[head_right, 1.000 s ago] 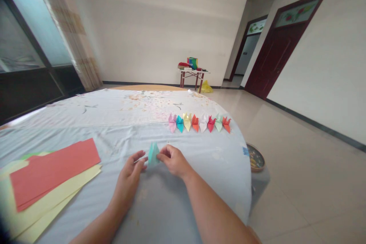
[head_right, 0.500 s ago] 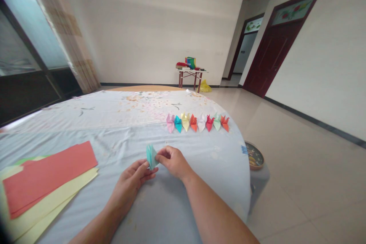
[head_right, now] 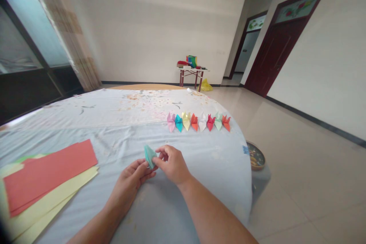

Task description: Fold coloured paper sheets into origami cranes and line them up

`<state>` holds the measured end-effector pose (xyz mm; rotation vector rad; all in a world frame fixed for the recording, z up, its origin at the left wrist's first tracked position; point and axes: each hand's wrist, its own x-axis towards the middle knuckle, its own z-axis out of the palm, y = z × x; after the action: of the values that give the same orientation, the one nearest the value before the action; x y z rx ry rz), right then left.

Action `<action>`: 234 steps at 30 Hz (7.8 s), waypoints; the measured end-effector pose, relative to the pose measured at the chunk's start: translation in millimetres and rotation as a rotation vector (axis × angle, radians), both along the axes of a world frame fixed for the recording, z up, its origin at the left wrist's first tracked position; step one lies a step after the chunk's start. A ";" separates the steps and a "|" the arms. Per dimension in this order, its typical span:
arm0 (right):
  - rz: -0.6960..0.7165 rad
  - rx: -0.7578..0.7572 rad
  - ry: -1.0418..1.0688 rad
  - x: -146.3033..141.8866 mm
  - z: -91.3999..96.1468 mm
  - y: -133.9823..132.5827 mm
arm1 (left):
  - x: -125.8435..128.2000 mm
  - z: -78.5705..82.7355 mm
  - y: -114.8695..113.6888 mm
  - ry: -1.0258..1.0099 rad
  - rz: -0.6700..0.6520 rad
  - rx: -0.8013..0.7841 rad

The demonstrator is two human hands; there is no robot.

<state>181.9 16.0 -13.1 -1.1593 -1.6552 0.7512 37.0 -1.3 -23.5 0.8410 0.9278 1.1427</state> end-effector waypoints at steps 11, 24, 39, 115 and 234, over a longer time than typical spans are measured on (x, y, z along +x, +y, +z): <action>0.123 0.061 -0.040 -0.8 10.7 -6.7 | 0.8 3.9 -2.2 0.013 0.028 0.010; 0.126 -0.114 0.113 2.3 2.7 -0.9 | 2.0 6.1 -5.3 0.137 0.076 0.049; 0.207 -0.279 0.338 0.7 -0.8 1.2 | 2.1 2.0 1.7 0.058 0.120 0.056; -0.208 -0.186 -0.640 3.9 -18.2 32.3 | 9.4 13.1 -35.9 1.650 -0.208 0.744; 0.055 -0.051 -0.489 16.7 -13.0 10.4 | -5.8 3.0 -12.1 1.457 0.040 0.524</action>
<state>198.7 26.4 -26.1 -1.4176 -2.0843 0.5725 31.2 -13.5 -20.5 2.2020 1.8140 0.6651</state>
